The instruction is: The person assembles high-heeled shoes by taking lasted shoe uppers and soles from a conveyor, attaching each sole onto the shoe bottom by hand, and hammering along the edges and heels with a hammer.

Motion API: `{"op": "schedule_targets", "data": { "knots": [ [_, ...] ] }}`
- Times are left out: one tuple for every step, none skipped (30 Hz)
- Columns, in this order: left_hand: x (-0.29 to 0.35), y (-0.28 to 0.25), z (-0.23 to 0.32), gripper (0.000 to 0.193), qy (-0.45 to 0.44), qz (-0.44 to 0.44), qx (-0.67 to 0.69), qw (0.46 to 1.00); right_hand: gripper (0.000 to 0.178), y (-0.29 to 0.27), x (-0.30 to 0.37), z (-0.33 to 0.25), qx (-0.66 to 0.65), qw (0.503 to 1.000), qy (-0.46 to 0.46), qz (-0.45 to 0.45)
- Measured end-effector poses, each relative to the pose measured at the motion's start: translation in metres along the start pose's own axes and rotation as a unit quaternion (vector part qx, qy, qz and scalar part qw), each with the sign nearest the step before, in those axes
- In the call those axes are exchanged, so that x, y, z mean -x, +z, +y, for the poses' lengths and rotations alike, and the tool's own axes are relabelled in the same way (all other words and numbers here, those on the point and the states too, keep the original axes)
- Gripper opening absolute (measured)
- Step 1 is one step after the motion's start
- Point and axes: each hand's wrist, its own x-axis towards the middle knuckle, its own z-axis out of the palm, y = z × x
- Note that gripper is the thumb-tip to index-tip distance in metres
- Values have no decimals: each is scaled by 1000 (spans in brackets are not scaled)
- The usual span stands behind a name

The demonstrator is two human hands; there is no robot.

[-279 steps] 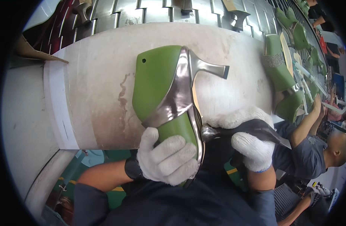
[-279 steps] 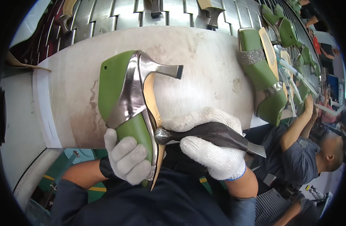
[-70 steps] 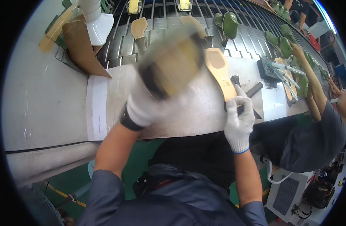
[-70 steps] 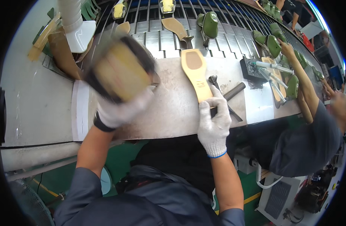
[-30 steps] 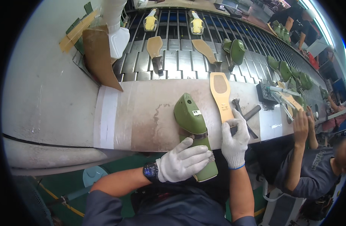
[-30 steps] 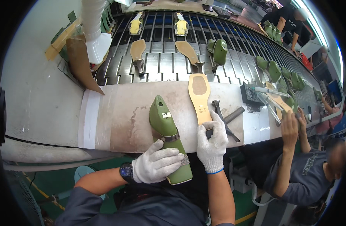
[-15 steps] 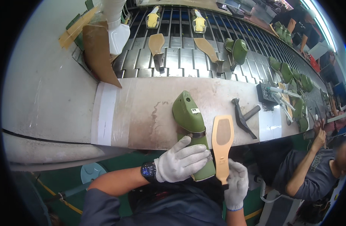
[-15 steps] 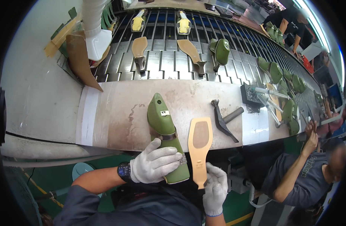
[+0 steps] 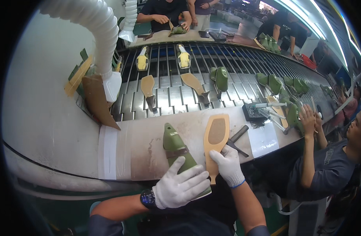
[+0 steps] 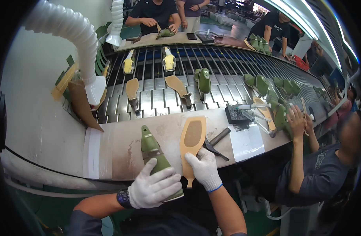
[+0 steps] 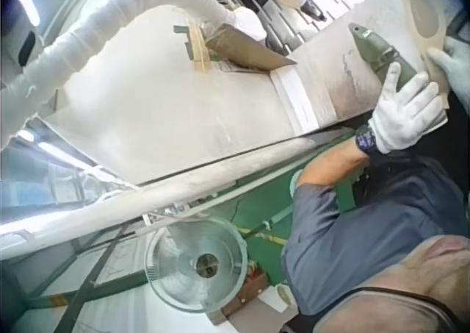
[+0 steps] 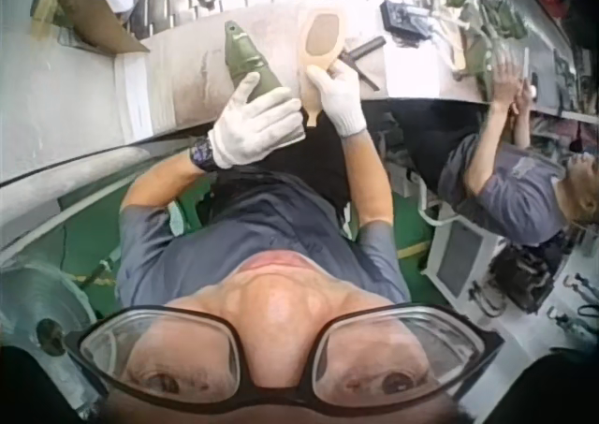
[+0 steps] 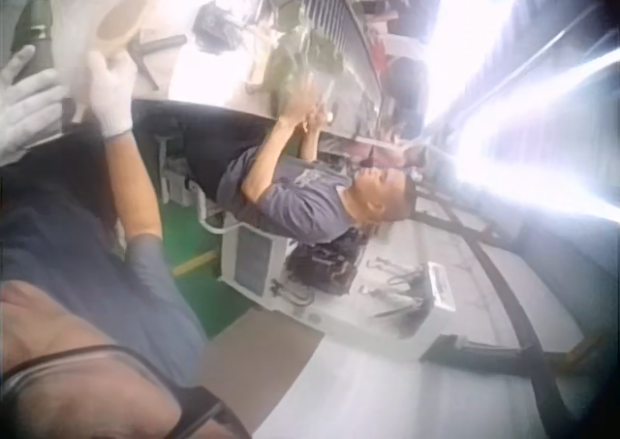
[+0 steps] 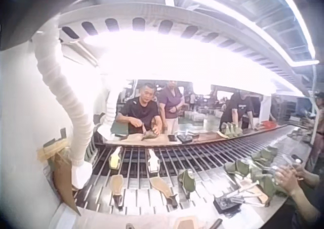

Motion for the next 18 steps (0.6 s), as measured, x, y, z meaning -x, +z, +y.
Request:
{"op": "schedule_targets", "data": {
  "knots": [
    [-11, -16, -10, 41, -38, 31, 51, 997, 22, 0, -3, 2, -3, 1000, -3, -3],
    [-22, -31, -15, 42, -79, 63, 106, 989, 22, -3, -3, 5, 10, 1000, 1, -5],
    [-39, -54, -12, 46, -233, 109, 258, 931, 22, -4, -2, 6, 20, 1000, 6, -8],
    [-56, -76, -12, 50, -374, 151, 398, 824, 22, -4, -2, 6, 19, 1000, 9, -9],
    [-69, -95, -26, 52, -389, 178, 434, 793, 23, -2, -1, 4, 1, 1000, -9, 6],
    [-76, -110, -41, 54, -406, 206, 465, 759, 24, 1, -1, 4, -18, 999, -26, 17],
    [-78, -110, -52, 55, -410, 224, 495, 733, 25, 2, -2, 6, -39, 998, -43, 18],
    [-76, -103, -64, 56, -412, 243, 523, 705, 25, 2, 0, 7, -48, 997, -52, 23],
    [-72, -87, -76, 62, -393, 233, 517, 724, 26, -5, 2, 7, -65, 997, -32, 28],
    [-72, -75, -83, 65, -366, 217, 570, 703, 27, -6, 3, 5, -82, 996, -12, 33],
    [-69, -73, -85, 65, -368, 213, 587, 689, 35, -5, 10, 3, -79, 996, -18, 45],
    [-73, -75, -85, 65, -365, 207, 610, 672, 35, 0, 21, -8, -76, 996, -14, 45],
    [-72, -77, -84, 65, -370, 212, 610, 668, 38, 7, 35, -19, -72, 997, -12, 8],
    [-70, -77, -83, 64, -364, 213, 623, 659, 42, 14, 47, -30, -68, 997, -10, -29],
    [-72, -76, -82, 62, -353, 213, 639, 650, 46, 26, 57, -37, -35, 997, -57, -33],
    [-70, -77, -80, 62, -354, 214, 642, 646, 46, 40, 69, -45, -66, 993, -75, -61],
    [-69, -79, -77, 61, -352, 203, 636, 655, 47, 52, 76, -55, -55, 993, -58, -83],
    [-68, -82, -72, 60, -350, 188, 634, 664, 48, 62, 84, -65, -45, 993, -41, -100]
  ]
}}
